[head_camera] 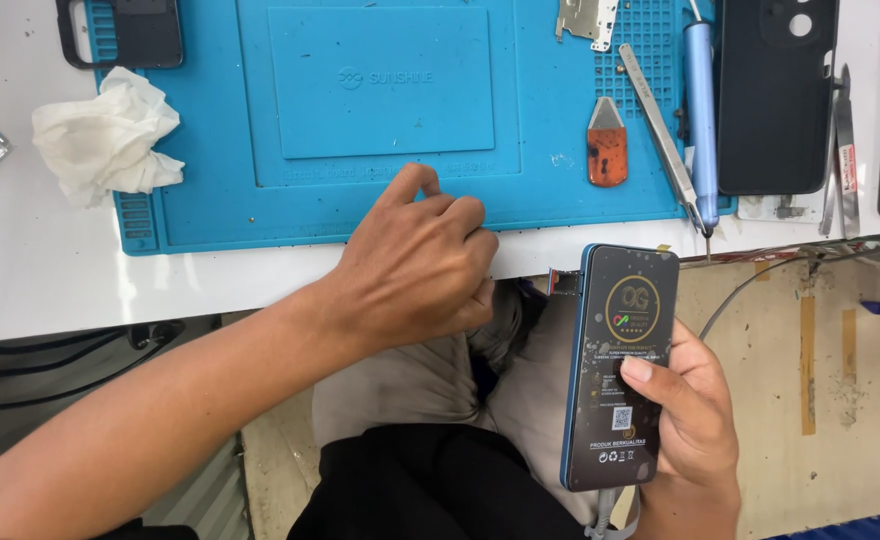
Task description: Replacing a mobile phone screen by applying adhesive and attaching the new display panel
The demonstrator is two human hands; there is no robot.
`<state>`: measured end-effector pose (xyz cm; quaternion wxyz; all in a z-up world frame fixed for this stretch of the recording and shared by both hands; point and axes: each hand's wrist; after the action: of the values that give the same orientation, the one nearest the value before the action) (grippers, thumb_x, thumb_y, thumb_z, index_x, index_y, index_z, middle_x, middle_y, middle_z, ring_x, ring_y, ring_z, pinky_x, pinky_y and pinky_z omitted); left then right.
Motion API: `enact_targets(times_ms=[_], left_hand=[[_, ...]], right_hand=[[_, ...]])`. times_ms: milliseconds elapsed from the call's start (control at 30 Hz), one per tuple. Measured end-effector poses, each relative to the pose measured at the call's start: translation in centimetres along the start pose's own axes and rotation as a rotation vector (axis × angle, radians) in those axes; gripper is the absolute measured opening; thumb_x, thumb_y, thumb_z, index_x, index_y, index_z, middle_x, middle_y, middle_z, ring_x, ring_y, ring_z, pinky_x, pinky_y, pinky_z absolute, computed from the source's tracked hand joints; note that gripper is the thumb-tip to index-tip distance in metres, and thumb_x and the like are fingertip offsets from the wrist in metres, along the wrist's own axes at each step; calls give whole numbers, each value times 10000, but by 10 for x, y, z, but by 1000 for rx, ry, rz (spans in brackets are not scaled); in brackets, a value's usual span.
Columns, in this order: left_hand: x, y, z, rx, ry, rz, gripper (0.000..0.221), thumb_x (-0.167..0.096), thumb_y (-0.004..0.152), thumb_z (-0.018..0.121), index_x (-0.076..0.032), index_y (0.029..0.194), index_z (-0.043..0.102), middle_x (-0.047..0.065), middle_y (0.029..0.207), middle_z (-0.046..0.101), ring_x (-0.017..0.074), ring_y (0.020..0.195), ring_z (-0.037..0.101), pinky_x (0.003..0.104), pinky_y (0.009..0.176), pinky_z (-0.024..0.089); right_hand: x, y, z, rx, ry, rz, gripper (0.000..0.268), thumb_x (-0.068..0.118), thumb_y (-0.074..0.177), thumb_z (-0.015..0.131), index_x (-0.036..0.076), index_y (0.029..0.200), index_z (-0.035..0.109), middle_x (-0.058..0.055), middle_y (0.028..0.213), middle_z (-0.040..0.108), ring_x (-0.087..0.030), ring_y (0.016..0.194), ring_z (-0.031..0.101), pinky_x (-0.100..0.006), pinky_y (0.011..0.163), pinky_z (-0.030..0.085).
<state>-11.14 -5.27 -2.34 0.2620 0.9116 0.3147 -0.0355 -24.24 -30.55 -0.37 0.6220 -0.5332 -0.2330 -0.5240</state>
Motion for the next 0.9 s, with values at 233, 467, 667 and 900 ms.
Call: enact_targets(times_ms=[233,467,667,900], left_hand=[[47,23,-16,49,-60,-81,119,-246,793,737,-138,745,745,24,700,688,197,518,541,480,795,436],[110,36,-7,38,146,-232,170,-374,868,796,-209,869,758,51,863,690,301,696,618,487,804,408],[59,40,-44,97,-114,-307,179,-298,982,761,-124,1015,740,81,877,656,304,737,627,493,740,441],[-9,33,-52,386,-1146,-612,443,-444,925,562,-106,1191,666,-18,1058,730,89,812,634,274,625,530]], right_hand=[[0,2,2,-46,-17,16,521,120,782,711,-61,1260,609,-159,973,727,-244,766,705,-328,635,573],[5,7,7,-40,-2,10,518,101,783,709,-65,1262,601,-174,990,728,-250,777,707,-334,650,577],[8,10,5,-5,-10,-20,492,110,801,729,-78,1236,600,-170,999,724,-244,796,703,-319,665,574],[6,3,17,10,53,20,534,108,800,732,-105,1268,588,-215,1033,728,-307,851,722,-382,735,593]])
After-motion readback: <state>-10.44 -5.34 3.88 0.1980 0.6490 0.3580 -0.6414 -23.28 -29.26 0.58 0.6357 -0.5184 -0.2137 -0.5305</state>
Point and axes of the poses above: each hand's wrist, its own y-axis towards the middle knuckle, its own z-axis out of the palm, x = y × z
